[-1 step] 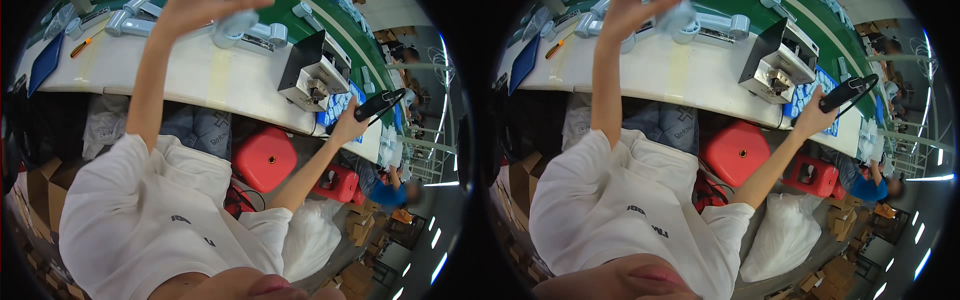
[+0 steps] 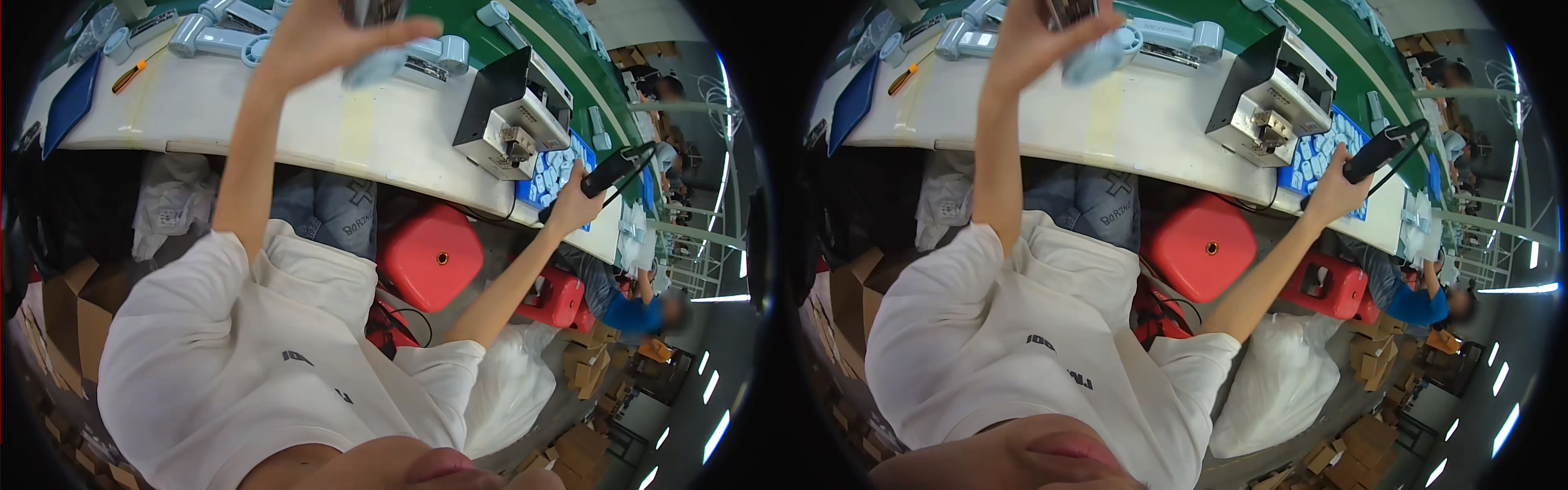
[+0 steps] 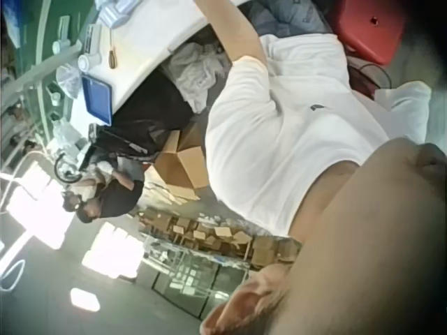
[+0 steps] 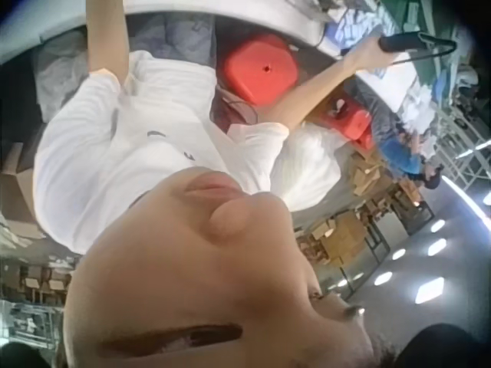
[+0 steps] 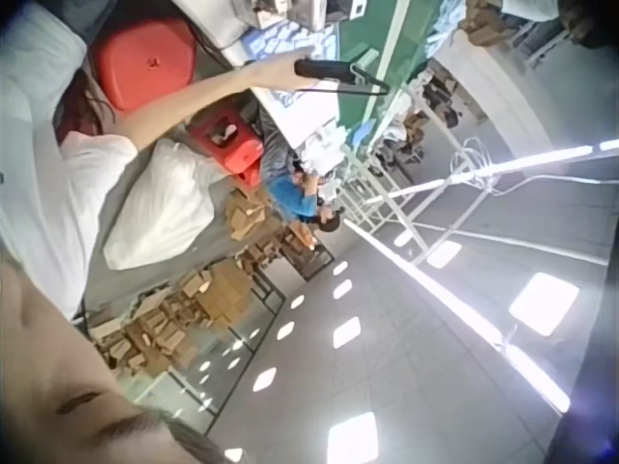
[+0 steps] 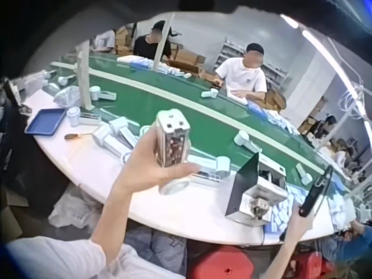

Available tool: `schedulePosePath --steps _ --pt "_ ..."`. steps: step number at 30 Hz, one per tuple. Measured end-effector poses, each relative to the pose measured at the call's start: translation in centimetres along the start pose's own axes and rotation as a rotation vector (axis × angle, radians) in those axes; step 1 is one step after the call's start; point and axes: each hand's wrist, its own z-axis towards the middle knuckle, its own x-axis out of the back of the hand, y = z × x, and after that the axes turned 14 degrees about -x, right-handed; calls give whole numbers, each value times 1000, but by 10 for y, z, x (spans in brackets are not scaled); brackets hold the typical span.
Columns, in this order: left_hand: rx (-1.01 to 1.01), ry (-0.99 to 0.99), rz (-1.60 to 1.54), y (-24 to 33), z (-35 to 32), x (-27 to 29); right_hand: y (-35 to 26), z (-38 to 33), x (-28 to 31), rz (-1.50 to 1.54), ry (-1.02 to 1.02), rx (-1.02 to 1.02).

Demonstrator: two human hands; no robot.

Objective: The recorder is using an electric screwdriver to assemble small portable electric fans at a factory workstation.

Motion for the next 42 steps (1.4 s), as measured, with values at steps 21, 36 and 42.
schedulePosePath --steps 21,36,42 --pt "311 -816 -512 -42 -109 -21 66 38 17 -523 -202 238" --pt "-149 -834 -518 -48 -113 -15 -112 -112 22 237 -968 -25" --pt "-148 -844 -494 -50 -118 -15 -115 -122 19 141 -900 -43"
